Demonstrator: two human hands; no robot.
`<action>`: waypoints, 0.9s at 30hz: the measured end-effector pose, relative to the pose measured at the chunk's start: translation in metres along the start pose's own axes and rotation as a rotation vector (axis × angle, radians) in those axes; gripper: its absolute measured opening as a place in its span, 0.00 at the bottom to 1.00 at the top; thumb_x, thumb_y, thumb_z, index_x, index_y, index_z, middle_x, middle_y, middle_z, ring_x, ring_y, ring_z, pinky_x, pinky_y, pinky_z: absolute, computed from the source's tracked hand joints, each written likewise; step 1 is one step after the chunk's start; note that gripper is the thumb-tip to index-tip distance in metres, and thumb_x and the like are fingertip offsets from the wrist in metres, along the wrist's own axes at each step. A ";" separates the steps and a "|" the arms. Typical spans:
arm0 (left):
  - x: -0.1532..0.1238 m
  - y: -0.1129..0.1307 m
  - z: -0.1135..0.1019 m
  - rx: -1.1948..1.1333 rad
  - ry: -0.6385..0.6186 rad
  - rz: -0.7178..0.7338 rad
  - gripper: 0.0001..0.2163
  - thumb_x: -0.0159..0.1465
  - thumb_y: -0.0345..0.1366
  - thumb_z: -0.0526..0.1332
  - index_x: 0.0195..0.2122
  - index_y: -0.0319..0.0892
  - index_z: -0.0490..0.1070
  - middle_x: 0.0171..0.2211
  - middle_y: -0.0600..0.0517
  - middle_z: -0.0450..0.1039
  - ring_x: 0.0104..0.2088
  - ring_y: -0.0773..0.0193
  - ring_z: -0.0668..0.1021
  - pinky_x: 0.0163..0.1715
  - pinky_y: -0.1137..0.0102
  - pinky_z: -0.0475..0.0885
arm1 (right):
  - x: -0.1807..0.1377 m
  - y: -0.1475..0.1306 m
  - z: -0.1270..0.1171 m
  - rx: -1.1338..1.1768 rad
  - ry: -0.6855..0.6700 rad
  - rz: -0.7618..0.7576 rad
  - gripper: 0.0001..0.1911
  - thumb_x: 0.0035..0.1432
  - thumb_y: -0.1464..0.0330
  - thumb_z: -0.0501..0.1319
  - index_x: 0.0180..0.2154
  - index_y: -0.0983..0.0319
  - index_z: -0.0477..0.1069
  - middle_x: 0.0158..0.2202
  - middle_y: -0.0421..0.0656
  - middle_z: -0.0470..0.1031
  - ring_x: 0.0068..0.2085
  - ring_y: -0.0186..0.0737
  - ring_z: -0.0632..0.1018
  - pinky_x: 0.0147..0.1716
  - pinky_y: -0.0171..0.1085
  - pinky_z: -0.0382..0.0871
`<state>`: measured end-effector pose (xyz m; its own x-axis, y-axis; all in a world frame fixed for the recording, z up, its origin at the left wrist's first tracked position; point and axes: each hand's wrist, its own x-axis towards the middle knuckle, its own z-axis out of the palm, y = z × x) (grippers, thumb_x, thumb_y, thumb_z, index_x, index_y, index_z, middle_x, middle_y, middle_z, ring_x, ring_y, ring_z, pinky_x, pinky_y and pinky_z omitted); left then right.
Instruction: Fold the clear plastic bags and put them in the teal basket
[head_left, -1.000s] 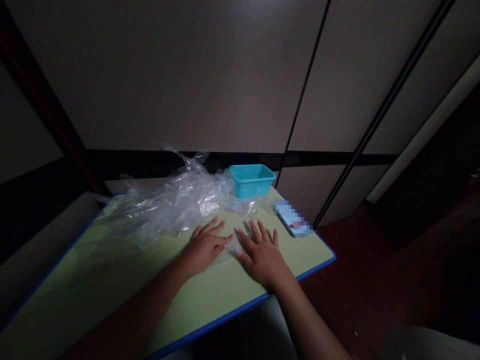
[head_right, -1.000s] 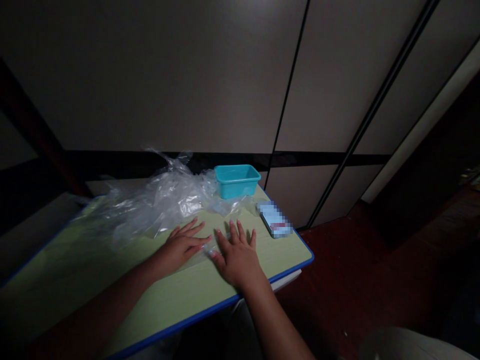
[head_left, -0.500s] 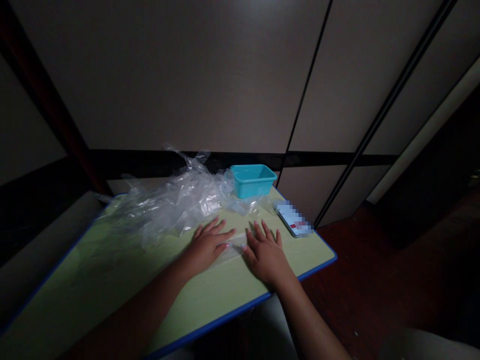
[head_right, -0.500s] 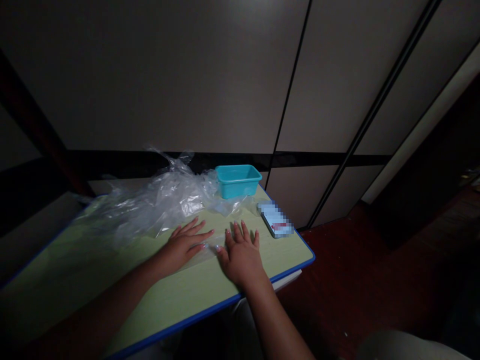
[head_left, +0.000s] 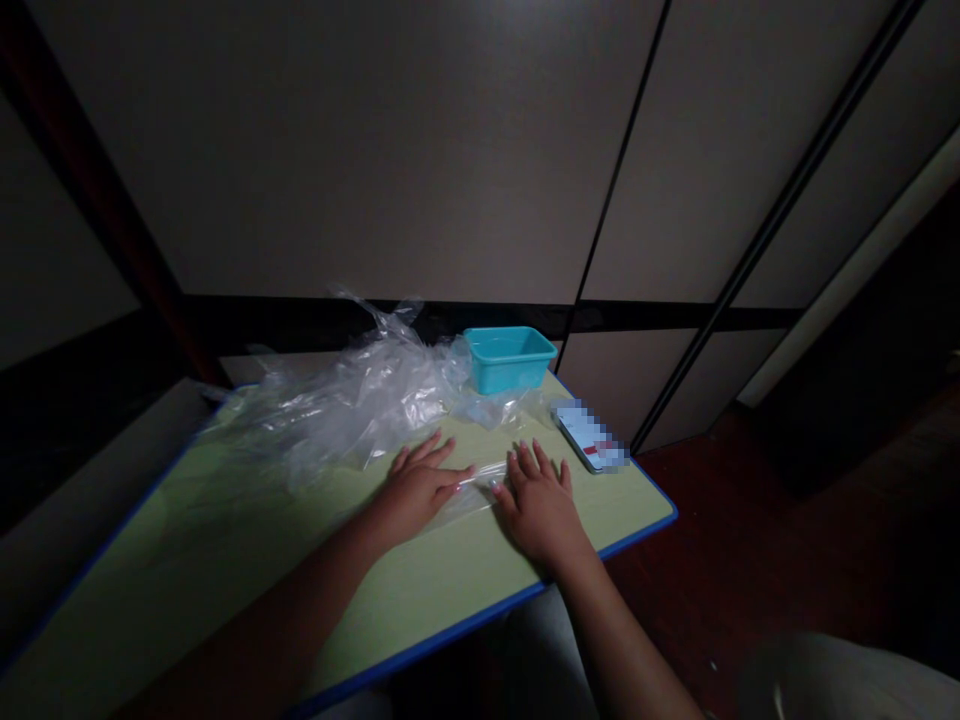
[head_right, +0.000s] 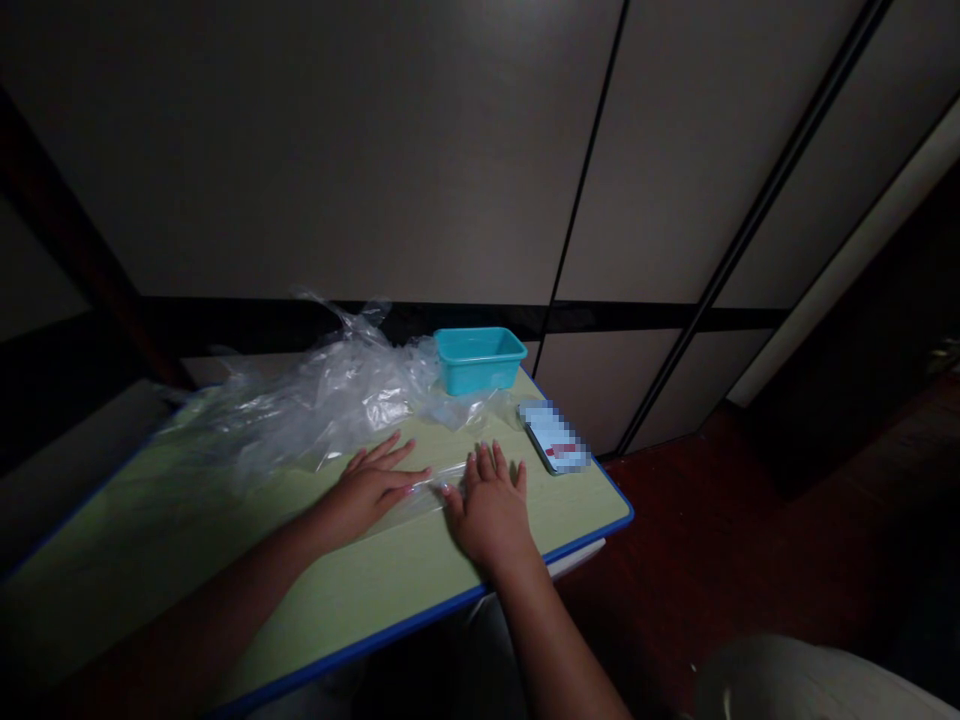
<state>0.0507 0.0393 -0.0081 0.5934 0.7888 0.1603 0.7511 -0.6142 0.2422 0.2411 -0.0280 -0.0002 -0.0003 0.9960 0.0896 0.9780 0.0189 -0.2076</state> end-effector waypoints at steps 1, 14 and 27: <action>0.000 0.000 0.000 0.000 0.000 0.002 0.14 0.63 0.37 0.53 0.49 0.60 0.67 0.60 0.53 0.55 0.62 0.56 0.50 0.56 0.51 0.47 | 0.000 0.000 0.000 -0.002 -0.001 0.008 0.32 0.62 0.53 0.37 0.61 0.64 0.49 0.64 0.48 0.42 0.63 0.46 0.38 0.57 0.54 0.30; 0.001 -0.001 0.000 -0.022 -0.012 -0.006 0.14 0.63 0.39 0.53 0.49 0.60 0.67 0.60 0.54 0.54 0.62 0.55 0.49 0.55 0.49 0.47 | -0.003 -0.009 -0.008 -0.016 -0.006 -0.227 0.28 0.61 0.51 0.40 0.61 0.48 0.45 0.65 0.40 0.35 0.63 0.48 0.37 0.55 0.58 0.26; 0.001 -0.003 0.001 -0.012 -0.011 0.001 0.14 0.63 0.39 0.52 0.49 0.60 0.67 0.60 0.53 0.54 0.62 0.54 0.48 0.55 0.49 0.47 | -0.003 -0.012 -0.009 -0.022 -0.016 -0.115 0.28 0.62 0.52 0.38 0.60 0.52 0.49 0.65 0.42 0.39 0.63 0.47 0.37 0.56 0.56 0.27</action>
<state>0.0501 0.0420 -0.0097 0.5976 0.7877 0.1497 0.7470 -0.6148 0.2530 0.2318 -0.0319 0.0112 -0.1159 0.9886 0.0963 0.9757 0.1315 -0.1752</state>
